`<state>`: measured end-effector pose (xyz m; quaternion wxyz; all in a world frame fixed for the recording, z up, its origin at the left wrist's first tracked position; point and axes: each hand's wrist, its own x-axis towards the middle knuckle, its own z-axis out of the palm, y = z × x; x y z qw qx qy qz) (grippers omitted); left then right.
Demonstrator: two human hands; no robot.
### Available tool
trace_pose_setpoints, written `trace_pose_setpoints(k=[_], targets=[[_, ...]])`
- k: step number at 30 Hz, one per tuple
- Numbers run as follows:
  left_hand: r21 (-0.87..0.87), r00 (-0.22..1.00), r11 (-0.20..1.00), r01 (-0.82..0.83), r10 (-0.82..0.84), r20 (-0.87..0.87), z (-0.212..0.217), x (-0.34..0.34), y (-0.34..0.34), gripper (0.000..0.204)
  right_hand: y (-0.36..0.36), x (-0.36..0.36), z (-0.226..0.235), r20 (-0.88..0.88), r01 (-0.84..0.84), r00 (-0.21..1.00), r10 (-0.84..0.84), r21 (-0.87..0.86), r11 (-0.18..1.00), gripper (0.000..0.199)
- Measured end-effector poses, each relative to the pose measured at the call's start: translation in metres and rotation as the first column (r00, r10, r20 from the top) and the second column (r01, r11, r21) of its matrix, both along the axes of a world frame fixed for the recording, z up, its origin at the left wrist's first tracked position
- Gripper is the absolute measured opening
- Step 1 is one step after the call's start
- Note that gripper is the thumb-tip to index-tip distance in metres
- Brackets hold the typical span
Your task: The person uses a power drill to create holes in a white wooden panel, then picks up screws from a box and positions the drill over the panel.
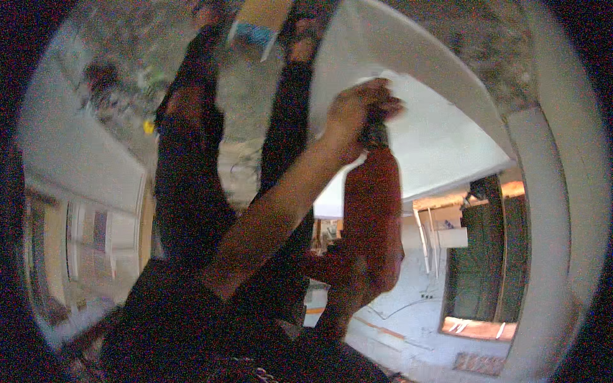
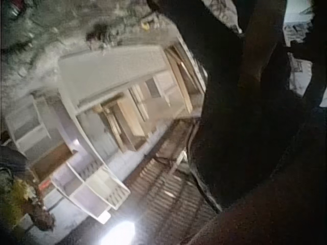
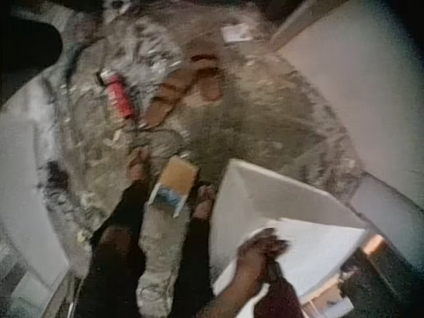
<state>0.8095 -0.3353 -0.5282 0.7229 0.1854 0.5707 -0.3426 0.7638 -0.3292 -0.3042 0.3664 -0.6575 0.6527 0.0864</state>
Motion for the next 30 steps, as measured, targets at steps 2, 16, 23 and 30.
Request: trace_pose_setpoints(k=[2, 16, 23, 30], targets=[[-0.061, 0.993, 0.992, -0.114, 0.114, 0.003, 0.021, -0.010, -0.001, 0.019, -0.002, -0.004, 0.015, -0.007, -0.080, 0.997, 0.080, -0.058, 0.995, 0.060], [0.291, 0.460, 0.559, 0.777, -0.818, 0.344, 0.131, -0.211, 0.239, 0.018, 0.019, -0.054, 0.075, 0.100, -0.481, 0.844, 0.527, -0.293, 0.826, 0.058], [0.586, 0.352, 0.543, 0.602, -0.839, 0.415, 0.143, -0.258, 0.304, 0.014, 0.069, -0.061, 0.132, 0.125, -0.656, 0.620, 0.774, -0.458, 0.600, 0.057], [0.750, 0.650, 0.581, 0.317, -0.709, 0.274, 0.172, -0.248, 0.371, 0.013, 0.164, -0.026, 0.204, 0.236, -0.855, 0.219, 0.947, -0.422, 0.302, 0.057]])
